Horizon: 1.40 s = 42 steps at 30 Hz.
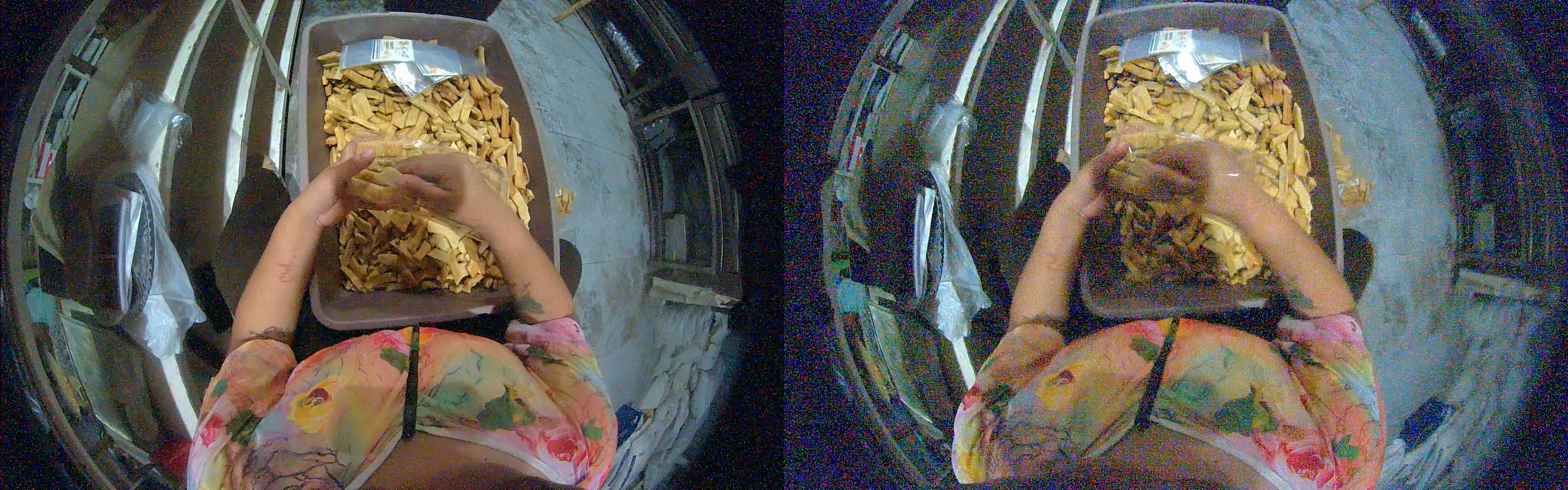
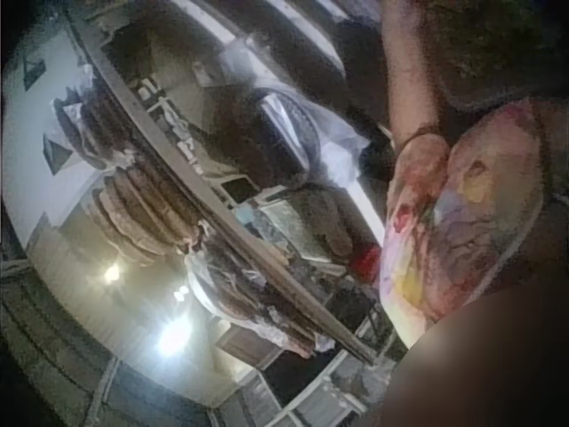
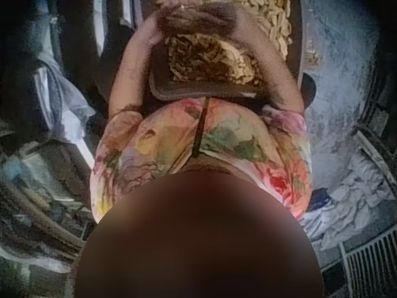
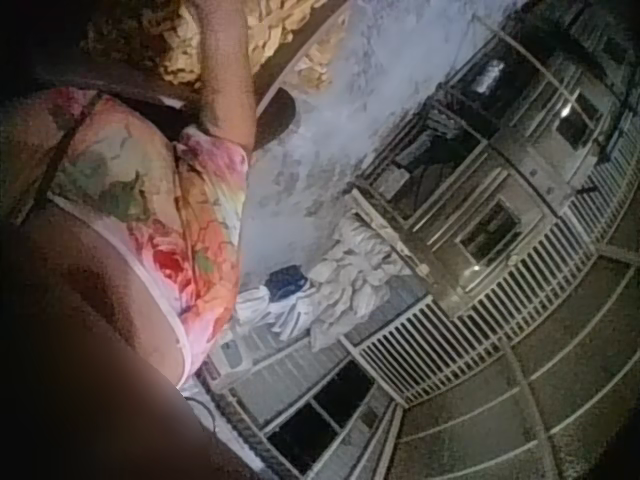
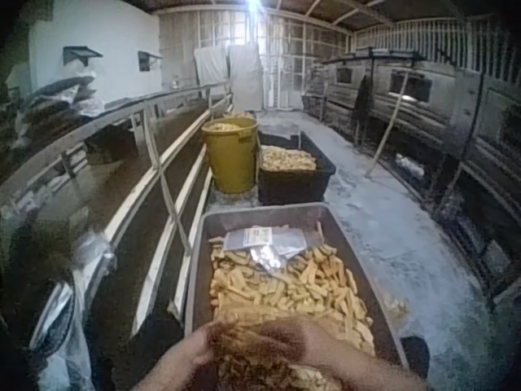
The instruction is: The person sits on the floor and packs rectangular snack pieces from a large tray into a clear plastic bag. They use both hands to scoop and arrange the snacks inside the bag, then set the filled bag aside.
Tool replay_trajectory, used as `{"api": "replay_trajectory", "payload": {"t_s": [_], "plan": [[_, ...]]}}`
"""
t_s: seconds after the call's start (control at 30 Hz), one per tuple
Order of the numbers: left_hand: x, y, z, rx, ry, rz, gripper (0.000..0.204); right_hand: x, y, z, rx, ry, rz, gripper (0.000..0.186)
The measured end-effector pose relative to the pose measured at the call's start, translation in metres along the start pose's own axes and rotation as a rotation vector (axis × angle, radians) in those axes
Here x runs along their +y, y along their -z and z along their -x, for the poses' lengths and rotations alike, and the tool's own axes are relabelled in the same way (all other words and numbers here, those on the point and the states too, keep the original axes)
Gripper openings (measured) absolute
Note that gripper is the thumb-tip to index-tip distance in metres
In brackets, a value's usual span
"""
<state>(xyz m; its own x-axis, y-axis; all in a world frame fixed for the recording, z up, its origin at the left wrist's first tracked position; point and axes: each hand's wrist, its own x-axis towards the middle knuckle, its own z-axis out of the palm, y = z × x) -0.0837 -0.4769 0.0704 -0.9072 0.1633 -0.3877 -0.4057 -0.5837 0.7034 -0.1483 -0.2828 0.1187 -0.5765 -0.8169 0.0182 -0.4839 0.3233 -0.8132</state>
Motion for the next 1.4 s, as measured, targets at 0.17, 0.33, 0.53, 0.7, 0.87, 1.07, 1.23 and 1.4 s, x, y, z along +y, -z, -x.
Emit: {"api": "replay_trajectory", "payload": {"t_s": [0.17, 0.33, 0.53, 0.7, 0.87, 1.07, 1.23, 1.4], "plan": [[0.0, -0.001, -0.001, -0.007, 0.0, -0.005, 0.064, -0.004, 0.009, 0.001, -0.086, 0.011, 0.022, 0.032], [0.002, 0.0, -0.001, -0.078, -0.011, -0.008, 0.069, 0.007, 0.028, 0.004, -0.186, 0.116, -0.195, 0.045], [-0.004, 0.004, -0.007, -0.134, -0.006, -0.032, 0.072, -0.004, 0.018, -0.001, -0.173, -0.212, -0.226, 0.05], [0.0, 0.001, -0.009, -0.117, 0.043, -0.01, 0.068, -0.019, 0.011, -0.001, -0.068, -0.19, -0.201, 0.049], [0.003, -0.004, -0.001, -0.034, -0.099, 0.005, 0.057, -0.006, 0.028, 0.003, -0.156, 0.054, -0.007, 0.045], [0.001, 0.001, -0.01, -0.027, -0.106, 0.025, 0.058, 0.014, 0.021, -0.004, 0.09, 0.481, 0.38, 0.035], [-0.002, 0.006, -0.012, -0.003, -0.137, 0.046, 0.06, 0.025, 0.028, 0.002, 0.202, 0.287, 0.263, 0.018], [-0.002, 0.009, -0.012, 0.097, -0.147, 0.033, 0.063, 0.043, 0.045, 0.004, 0.151, -0.3, -0.472, 0.016]]}}
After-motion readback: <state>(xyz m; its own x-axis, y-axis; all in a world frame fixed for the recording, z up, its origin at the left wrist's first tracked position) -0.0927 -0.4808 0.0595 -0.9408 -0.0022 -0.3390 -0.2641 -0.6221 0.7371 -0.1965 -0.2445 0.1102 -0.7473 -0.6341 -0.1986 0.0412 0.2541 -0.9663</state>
